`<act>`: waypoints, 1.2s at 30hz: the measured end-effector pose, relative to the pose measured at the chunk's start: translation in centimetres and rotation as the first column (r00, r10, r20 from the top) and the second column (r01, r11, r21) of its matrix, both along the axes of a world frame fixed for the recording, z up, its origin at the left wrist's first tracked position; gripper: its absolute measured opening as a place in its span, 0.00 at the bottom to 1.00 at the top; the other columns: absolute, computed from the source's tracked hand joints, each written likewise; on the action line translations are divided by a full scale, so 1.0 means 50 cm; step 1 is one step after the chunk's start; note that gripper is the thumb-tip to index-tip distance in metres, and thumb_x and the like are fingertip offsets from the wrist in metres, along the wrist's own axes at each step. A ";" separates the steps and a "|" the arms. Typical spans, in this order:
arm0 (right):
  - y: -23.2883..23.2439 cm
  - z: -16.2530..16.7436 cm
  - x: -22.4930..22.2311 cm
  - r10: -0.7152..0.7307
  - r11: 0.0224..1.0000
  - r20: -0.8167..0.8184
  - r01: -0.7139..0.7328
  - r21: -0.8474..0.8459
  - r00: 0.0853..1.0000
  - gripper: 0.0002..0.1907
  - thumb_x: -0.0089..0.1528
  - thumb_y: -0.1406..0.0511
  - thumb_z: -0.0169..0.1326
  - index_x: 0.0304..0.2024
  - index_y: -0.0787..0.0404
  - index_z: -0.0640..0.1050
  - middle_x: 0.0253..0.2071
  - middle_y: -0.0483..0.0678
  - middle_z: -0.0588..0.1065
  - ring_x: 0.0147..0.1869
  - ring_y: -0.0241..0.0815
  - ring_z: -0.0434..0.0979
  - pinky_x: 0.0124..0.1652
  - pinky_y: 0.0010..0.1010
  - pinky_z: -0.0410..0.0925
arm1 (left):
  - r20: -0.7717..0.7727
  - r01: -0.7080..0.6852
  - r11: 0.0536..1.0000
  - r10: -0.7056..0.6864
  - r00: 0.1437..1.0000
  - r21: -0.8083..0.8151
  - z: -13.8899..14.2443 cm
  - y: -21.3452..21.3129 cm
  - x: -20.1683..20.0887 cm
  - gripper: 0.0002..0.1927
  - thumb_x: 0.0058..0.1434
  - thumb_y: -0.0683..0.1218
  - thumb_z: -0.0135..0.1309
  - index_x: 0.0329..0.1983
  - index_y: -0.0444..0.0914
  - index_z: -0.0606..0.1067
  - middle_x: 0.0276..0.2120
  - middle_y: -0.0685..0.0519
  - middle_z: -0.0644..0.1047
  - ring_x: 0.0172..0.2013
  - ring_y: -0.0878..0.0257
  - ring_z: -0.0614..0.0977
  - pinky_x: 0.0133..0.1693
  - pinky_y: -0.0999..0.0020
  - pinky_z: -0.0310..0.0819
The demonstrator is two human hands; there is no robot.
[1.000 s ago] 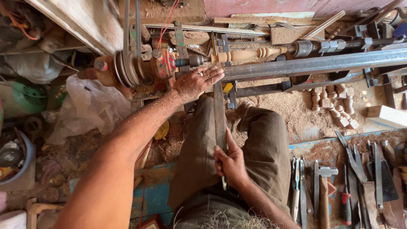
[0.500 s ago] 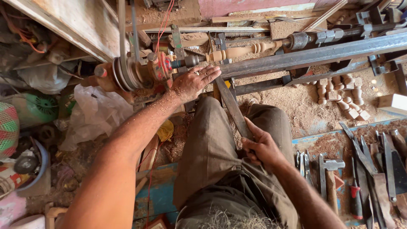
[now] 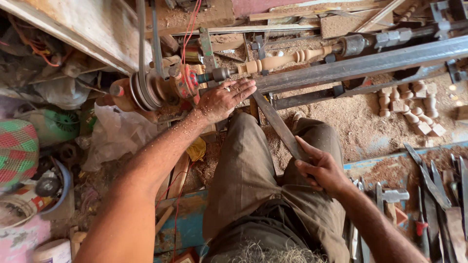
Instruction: The person shapes a rotating wooden spindle on a lathe using a chisel and a file. They repeatedly apply the tools to carve and smooth the wood, generating shavings, and occasionally switch between tools to refine the profile.
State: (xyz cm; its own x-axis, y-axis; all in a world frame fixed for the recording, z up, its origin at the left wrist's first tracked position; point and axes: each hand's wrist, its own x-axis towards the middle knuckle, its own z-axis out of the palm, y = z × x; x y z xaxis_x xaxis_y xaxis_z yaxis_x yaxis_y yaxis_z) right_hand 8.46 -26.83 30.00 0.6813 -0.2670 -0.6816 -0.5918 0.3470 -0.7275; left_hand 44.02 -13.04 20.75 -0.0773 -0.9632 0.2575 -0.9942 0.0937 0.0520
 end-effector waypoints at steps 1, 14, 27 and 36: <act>-0.009 -0.006 0.002 0.017 0.999 -0.012 -0.017 -0.026 1.000 0.41 0.63 0.69 0.54 0.77 0.43 0.57 0.21 0.41 0.66 0.17 0.31 0.60 0.16 0.24 0.56 | -0.026 -0.002 1.000 0.003 1.000 0.009 -0.001 0.001 0.001 0.39 0.64 0.32 0.47 0.78 0.46 0.57 0.76 0.56 0.60 0.72 0.64 0.65 0.73 0.60 0.58; -0.034 -0.045 0.009 0.011 0.999 -0.056 -0.009 0.040 0.998 0.42 0.61 0.71 0.54 0.76 0.40 0.58 0.20 0.39 0.66 0.16 0.30 0.58 0.15 0.24 0.55 | -0.007 -0.028 0.999 0.028 1.000 0.027 -0.003 -0.009 -0.002 0.37 0.65 0.32 0.46 0.78 0.45 0.58 0.75 0.56 0.61 0.72 0.64 0.66 0.73 0.62 0.59; 0.096 -0.067 0.015 -0.147 0.987 -0.022 0.148 0.062 0.989 0.42 0.62 0.71 0.54 0.75 0.37 0.59 0.17 0.42 0.69 0.13 0.31 0.58 0.13 0.24 0.55 | -0.058 -0.009 1.000 0.009 0.998 0.003 -0.005 -0.002 -0.008 0.38 0.62 0.32 0.50 0.76 0.41 0.59 0.75 0.54 0.63 0.72 0.62 0.66 0.71 0.60 0.62; 0.239 -0.056 0.051 -0.314 0.946 0.078 0.304 0.113 0.946 0.42 0.64 0.71 0.52 0.77 0.41 0.55 0.18 0.41 0.66 0.15 0.30 0.58 0.13 0.24 0.55 | -0.072 -0.002 0.998 -0.002 0.997 -0.055 -0.020 0.008 -0.007 0.35 0.62 0.33 0.52 0.73 0.40 0.61 0.73 0.53 0.64 0.72 0.61 0.66 0.72 0.59 0.59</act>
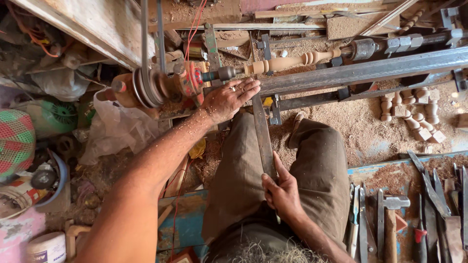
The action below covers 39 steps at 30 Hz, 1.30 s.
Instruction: The person shapes a rotating wooden spindle on a lathe using a chisel and a file. They repeatedly apply the tools to carve and smooth the wood, generating shavings, and occasionally switch between tools to refine the profile.
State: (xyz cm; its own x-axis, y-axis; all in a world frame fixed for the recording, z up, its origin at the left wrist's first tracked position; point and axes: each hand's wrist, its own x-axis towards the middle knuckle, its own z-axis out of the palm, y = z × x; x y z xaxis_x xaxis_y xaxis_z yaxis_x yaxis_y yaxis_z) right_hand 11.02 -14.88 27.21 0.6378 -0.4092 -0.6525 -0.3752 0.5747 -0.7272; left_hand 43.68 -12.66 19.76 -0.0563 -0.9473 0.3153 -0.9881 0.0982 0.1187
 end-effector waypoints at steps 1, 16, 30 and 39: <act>0.013 0.002 0.005 -0.013 1.000 0.015 0.013 0.000 1.000 0.42 0.64 0.71 0.52 0.77 0.42 0.55 0.18 0.41 0.66 0.15 0.30 0.58 0.14 0.24 0.56 | 0.000 -0.001 1.000 0.001 1.000 0.002 -0.004 0.002 0.000 0.35 0.62 0.33 0.52 0.73 0.39 0.62 0.73 0.53 0.64 0.72 0.61 0.66 0.72 0.59 0.58; 0.158 -0.014 0.065 -0.137 0.991 0.114 0.136 0.016 0.984 0.43 0.66 0.71 0.50 0.78 0.42 0.48 0.21 0.44 0.67 0.16 0.32 0.63 0.14 0.27 0.59 | -0.025 0.008 0.991 -0.011 1.000 -0.133 -0.086 0.002 0.019 0.36 0.62 0.30 0.51 0.73 0.41 0.60 0.73 0.51 0.65 0.70 0.60 0.70 0.73 0.56 0.60; 0.190 0.099 0.124 -0.199 0.972 0.148 0.177 0.154 0.969 0.45 0.66 0.68 0.49 0.79 0.40 0.43 0.26 0.45 0.67 0.19 0.32 0.62 0.15 0.25 0.58 | -0.129 0.006 0.996 -0.017 0.992 -0.084 -0.032 0.021 0.014 0.41 0.53 0.31 0.57 0.72 0.39 0.61 0.73 0.50 0.63 0.67 0.55 0.72 0.68 0.57 0.62; 0.160 0.085 0.085 -0.180 0.980 0.053 0.175 0.094 0.982 0.42 0.66 0.69 0.49 0.78 0.39 0.49 0.24 0.45 0.68 0.17 0.32 0.62 0.14 0.26 0.57 | 0.004 -0.009 0.997 0.010 1.000 -0.074 -0.023 0.031 0.005 0.43 0.58 0.34 0.60 0.76 0.42 0.59 0.74 0.55 0.63 0.68 0.55 0.69 0.68 0.61 0.65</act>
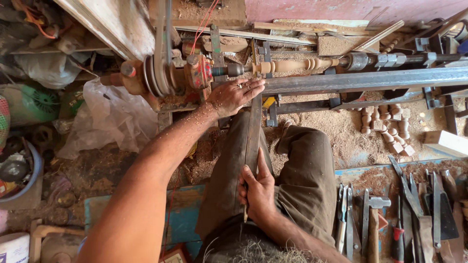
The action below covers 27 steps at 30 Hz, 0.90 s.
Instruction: The person shapes a rotating wooden spindle on a lathe using a chisel and a file. They repeatedly apply the tools to carve and smooth the wood, generating shavings, and occasionally switch between tools to refine the profile.
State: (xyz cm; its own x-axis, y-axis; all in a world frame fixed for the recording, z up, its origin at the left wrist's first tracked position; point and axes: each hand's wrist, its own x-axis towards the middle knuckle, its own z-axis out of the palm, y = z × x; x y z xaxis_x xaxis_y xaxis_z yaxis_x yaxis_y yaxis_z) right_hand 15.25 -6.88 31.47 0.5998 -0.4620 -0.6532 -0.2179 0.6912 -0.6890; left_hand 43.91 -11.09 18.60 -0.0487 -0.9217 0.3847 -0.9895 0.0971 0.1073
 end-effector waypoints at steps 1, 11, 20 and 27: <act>0.000 -0.008 -0.002 0.005 1.000 0.005 -0.005 -0.022 1.000 0.42 0.66 0.69 0.49 0.78 0.39 0.49 0.24 0.46 0.68 0.17 0.32 0.62 0.13 0.27 0.58 | -0.002 -0.004 1.000 0.004 1.000 0.011 -0.001 -0.002 -0.001 0.43 0.58 0.34 0.60 0.76 0.43 0.59 0.74 0.55 0.63 0.68 0.55 0.69 0.68 0.62 0.65; 0.016 -0.035 0.016 -0.023 0.999 0.021 0.024 -0.027 1.000 0.42 0.66 0.68 0.50 0.78 0.39 0.49 0.23 0.43 0.68 0.15 0.31 0.61 0.13 0.24 0.57 | -0.042 0.020 0.998 -0.018 0.999 0.052 0.021 -0.006 -0.003 0.42 0.56 0.37 0.61 0.74 0.37 0.59 0.73 0.50 0.63 0.71 0.59 0.66 0.71 0.57 0.59; -0.129 -0.037 -0.066 0.168 0.982 -0.073 -0.173 -0.074 0.983 0.40 0.65 0.68 0.49 0.77 0.38 0.54 0.22 0.44 0.69 0.15 0.31 0.59 0.12 0.24 0.55 | 0.024 -0.035 0.998 0.034 0.999 0.051 0.007 -0.017 -0.008 0.37 0.63 0.36 0.53 0.76 0.41 0.58 0.74 0.53 0.62 0.71 0.62 0.66 0.71 0.58 0.59; -0.293 -0.023 -0.112 0.340 0.939 -0.071 -0.343 -0.029 0.938 0.40 0.64 0.69 0.50 0.77 0.38 0.56 0.21 0.43 0.67 0.15 0.31 0.59 0.12 0.24 0.54 | 0.046 -0.036 0.997 0.032 0.998 0.072 0.022 -0.020 -0.012 0.40 0.62 0.35 0.52 0.77 0.40 0.56 0.75 0.53 0.61 0.72 0.63 0.66 0.71 0.58 0.59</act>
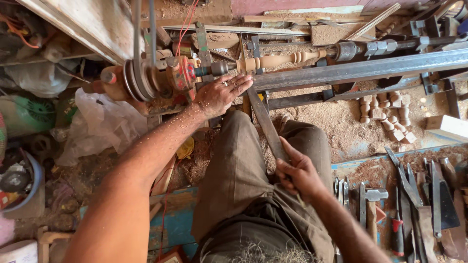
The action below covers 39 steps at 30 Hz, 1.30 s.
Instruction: The person shapes a rotating wooden spindle on a lathe using a chisel and a file. They repeatedly apply the tools to carve and smooth the wood, generating shavings, and occasionally switch between tools to refine the profile.
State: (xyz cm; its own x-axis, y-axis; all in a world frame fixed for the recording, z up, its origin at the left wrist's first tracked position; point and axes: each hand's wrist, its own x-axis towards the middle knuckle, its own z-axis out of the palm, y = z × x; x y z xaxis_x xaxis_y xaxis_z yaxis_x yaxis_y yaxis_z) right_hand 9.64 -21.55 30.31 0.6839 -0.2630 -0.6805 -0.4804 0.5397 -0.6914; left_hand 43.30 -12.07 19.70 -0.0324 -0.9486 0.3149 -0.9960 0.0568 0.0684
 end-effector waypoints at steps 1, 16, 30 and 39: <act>-0.016 0.000 -0.002 0.023 1.000 -0.006 -0.023 -0.007 1.000 0.40 0.64 0.69 0.51 0.77 0.39 0.56 0.21 0.43 0.67 0.15 0.31 0.59 0.12 0.23 0.54 | 0.006 -0.001 1.000 0.001 1.000 0.003 0.002 0.000 0.000 0.40 0.62 0.35 0.52 0.78 0.41 0.56 0.76 0.54 0.60 0.72 0.63 0.66 0.71 0.59 0.59; -0.060 -0.006 -0.009 0.073 0.997 -0.014 -0.073 0.000 0.997 0.40 0.65 0.69 0.49 0.77 0.40 0.55 0.22 0.44 0.67 0.15 0.32 0.60 0.12 0.25 0.56 | -0.032 0.004 0.998 -0.002 0.999 0.064 0.026 -0.008 -0.001 0.42 0.59 0.34 0.53 0.78 0.41 0.55 0.76 0.54 0.60 0.72 0.62 0.65 0.71 0.58 0.59; 0.125 -0.030 0.028 -0.195 0.980 0.056 0.193 0.042 0.979 0.40 0.65 0.69 0.51 0.77 0.41 0.54 0.21 0.43 0.68 0.15 0.30 0.59 0.13 0.23 0.55 | -0.043 0.004 0.999 -0.002 0.999 0.036 -0.008 -0.007 0.006 0.43 0.56 0.34 0.55 0.76 0.40 0.58 0.75 0.54 0.60 0.72 0.63 0.66 0.70 0.58 0.58; 0.238 -0.042 0.081 -0.276 0.961 0.085 0.278 -0.010 0.957 0.42 0.66 0.69 0.50 0.78 0.41 0.50 0.22 0.45 0.69 0.15 0.32 0.62 0.12 0.25 0.59 | -0.049 0.006 0.999 -0.004 0.999 0.046 -0.002 -0.002 0.009 0.44 0.54 0.34 0.56 0.75 0.41 0.57 0.75 0.54 0.61 0.71 0.63 0.66 0.71 0.58 0.58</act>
State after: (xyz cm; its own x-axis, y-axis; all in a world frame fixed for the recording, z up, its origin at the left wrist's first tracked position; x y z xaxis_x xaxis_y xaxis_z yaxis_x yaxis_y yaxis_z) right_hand 13.70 -9.66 28.20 0.6352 -0.4643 -0.6172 -0.2554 0.6279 -0.7352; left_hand 43.73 -12.16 19.58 -0.0228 -0.9620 0.2720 -0.9911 0.0574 0.1199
